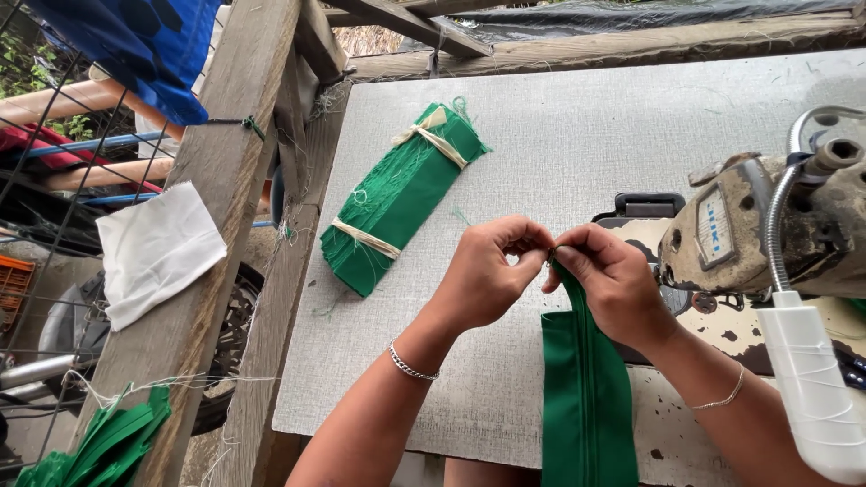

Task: Manually assembling zippers by sliding metal sliders onto green zipper tapes at a sewing workstation.

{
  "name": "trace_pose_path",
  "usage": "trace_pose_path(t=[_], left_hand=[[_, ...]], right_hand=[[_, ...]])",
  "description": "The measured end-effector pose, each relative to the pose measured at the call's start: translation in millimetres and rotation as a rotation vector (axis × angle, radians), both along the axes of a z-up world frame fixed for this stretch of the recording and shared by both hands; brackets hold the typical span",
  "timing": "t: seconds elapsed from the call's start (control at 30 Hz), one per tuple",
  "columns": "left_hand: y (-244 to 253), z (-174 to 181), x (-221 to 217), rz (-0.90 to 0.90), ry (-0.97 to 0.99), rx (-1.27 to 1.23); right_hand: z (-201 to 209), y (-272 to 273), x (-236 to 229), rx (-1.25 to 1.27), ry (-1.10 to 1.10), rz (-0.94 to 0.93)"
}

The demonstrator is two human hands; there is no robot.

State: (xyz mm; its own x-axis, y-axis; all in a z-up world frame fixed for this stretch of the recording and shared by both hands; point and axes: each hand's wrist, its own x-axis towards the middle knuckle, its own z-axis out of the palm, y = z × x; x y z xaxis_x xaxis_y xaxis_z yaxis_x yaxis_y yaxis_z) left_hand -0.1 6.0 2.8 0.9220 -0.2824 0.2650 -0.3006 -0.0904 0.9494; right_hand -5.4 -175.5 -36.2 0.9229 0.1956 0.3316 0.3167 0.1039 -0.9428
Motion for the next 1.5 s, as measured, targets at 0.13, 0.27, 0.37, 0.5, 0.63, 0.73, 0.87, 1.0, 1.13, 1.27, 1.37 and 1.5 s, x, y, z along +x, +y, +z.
trace_pose_path(t=[0.13,0.27,0.37,0.5,0.63,0.73,0.87,1.0,1.13,1.27,1.37,1.5], left_hand=[[1,5,-1,-0.043,0.035,0.005],[3,0,2,-0.079,0.093,0.059],[4,4,1,-0.092,0.176,0.073],[1,15,-6,-0.024,0.234,0.112],[12,10,-14,0.053,0.264,0.121],[33,8,-25,0.185,0.313,0.124],[74,4,-51,0.395,0.323,0.083],[95,-18,-89,0.474,0.297,0.176],[81,4,-131,0.549,0.415,0.323],[64,13,-161,0.518,0.585,0.169],[52,-4,-181,0.477,0.730,-0.098],[27,-22,-201,0.491,0.714,-0.292]], right_hand=[[-1,-2,3,0.073,0.091,0.004],[7,5,-1,0.179,0.246,-0.028],[8,9,-2,0.184,0.280,-0.054],[17,11,-7,0.107,0.322,-0.073],[18,7,-17,0.074,0.308,0.019],[31,2,-32,-0.498,-0.375,0.008],[49,11,-56,-1.349,-0.314,0.444],[55,25,-38,-1.528,-0.105,0.688],[56,49,-1,-1.720,-0.349,0.578],[23,57,24,-1.591,-0.778,0.422],[15,48,18,-1.447,-0.909,0.384],[13,11,-24,-1.123,-1.042,0.144]])
